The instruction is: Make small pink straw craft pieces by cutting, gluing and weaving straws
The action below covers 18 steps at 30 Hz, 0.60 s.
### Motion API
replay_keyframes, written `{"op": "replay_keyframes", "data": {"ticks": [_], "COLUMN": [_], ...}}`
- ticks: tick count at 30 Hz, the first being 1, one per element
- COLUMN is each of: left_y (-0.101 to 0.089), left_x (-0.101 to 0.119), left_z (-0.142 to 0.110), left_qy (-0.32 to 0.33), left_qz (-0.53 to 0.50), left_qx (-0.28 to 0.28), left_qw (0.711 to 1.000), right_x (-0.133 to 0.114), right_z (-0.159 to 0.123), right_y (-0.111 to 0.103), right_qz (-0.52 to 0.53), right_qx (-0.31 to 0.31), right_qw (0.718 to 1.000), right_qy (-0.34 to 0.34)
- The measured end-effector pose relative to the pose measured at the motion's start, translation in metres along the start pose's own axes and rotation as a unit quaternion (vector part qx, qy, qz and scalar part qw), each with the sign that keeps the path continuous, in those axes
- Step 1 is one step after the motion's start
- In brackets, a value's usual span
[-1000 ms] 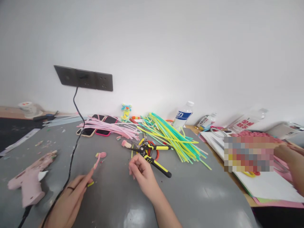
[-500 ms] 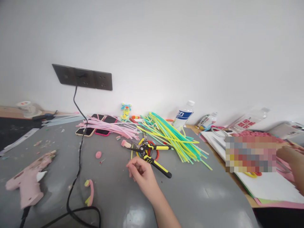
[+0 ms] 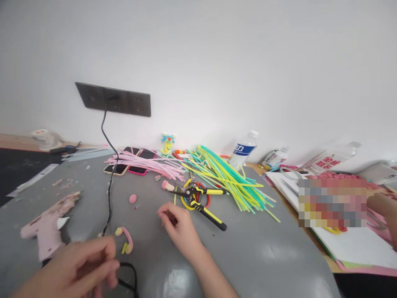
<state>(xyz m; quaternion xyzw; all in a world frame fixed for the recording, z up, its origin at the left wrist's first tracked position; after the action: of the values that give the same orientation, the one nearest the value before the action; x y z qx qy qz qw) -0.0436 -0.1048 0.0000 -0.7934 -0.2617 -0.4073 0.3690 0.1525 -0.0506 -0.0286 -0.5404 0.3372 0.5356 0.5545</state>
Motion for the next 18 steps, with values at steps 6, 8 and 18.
{"op": "replay_keyframes", "data": {"ticks": [6,8,18], "left_y": [-0.017,-0.017,-0.002], "left_x": [0.022,0.025,0.040], "left_z": [0.048,0.060,0.066], "left_qy": [0.027,0.054,0.129], "left_qz": [-0.027,-0.059,0.002], "left_qx": [0.182,0.203,0.153], "left_qw": [0.983,0.976,0.980], "right_x": [0.002,0.004,0.007], "right_z": [0.022,0.024,0.020], "right_y": [0.006,0.009,0.007], "right_qz": [0.120,0.146,0.214], "right_qx": [0.016,0.011,-0.088], "right_qw": [0.993,0.989,0.970], "right_qy": [-0.012,-0.007,0.074]}}
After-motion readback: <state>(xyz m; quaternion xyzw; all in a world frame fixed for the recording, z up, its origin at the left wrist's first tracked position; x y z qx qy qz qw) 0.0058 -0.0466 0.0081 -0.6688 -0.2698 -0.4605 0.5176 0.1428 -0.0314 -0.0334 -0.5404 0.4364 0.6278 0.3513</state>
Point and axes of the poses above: each hand's wrist, its own z-axis towards the middle knuckle, its own y-axis out of the palm, x = y × z, the point moved 6 cm from there along z, towards the middle knuckle, and after that the axes turned 5 degrees about z, right-handed, at the moved point
